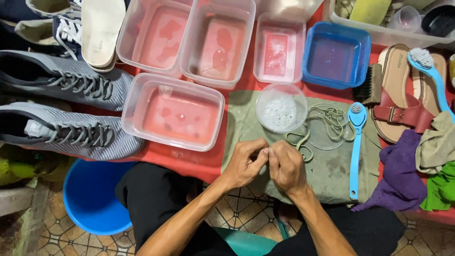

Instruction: The person sits cross-legged on a stool and cleans a pair of green shoelaces by hand. They repeatedly rub and twist the laces over a small bowl containing a white granular substance, occasionally stretching them out to inspect the progress.

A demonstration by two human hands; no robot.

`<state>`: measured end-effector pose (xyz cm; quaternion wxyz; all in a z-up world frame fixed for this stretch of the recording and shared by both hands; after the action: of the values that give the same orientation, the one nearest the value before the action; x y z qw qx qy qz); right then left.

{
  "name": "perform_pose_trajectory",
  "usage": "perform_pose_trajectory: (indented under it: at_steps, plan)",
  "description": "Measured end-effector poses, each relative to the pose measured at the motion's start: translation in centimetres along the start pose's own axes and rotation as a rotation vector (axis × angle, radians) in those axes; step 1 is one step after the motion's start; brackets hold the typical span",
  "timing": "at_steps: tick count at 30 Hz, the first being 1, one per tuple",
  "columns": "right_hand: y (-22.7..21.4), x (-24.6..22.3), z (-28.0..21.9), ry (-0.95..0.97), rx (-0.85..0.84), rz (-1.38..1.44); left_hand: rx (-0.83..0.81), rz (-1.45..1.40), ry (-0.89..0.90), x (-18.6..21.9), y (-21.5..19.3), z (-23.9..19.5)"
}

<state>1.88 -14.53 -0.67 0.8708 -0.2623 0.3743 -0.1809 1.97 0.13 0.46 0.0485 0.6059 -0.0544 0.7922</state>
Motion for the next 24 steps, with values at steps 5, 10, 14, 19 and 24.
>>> perform_pose_trajectory:
  at_steps: [5, 10, 14, 19, 24]
  plan:
    - [0.2, 0.0, -0.2, -0.003, -0.007, -0.003, -0.002, -0.011, 0.003, -0.1, -0.1, 0.0]
    - [-0.3, -0.5, 1.0, 0.031, -0.038, -0.026, -0.002, 0.005, 0.007, -0.2, -0.2, -0.2]
    - [-0.3, -0.4, 0.9, -0.034, 0.009, 0.008, 0.003, 0.01, 0.01, -0.2, -0.1, -0.1]
    - [1.2, 1.6, -2.1, -0.105, 0.022, -0.024, 0.01, 0.015, 0.009, -0.4, -0.1, -0.2]
    - [-0.1, -0.3, 0.3, -0.089, 0.018, 0.011, -0.006, 0.028, 0.013, 0.1, -0.3, -0.3]
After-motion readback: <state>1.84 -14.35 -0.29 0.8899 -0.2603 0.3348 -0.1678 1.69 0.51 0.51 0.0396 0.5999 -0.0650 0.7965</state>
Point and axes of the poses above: each hand's wrist, its own z-axis towards the middle knuckle, its own y-axis out of the palm, x = y × z, the point moved 2 cm from there along z, towards the middle knuckle
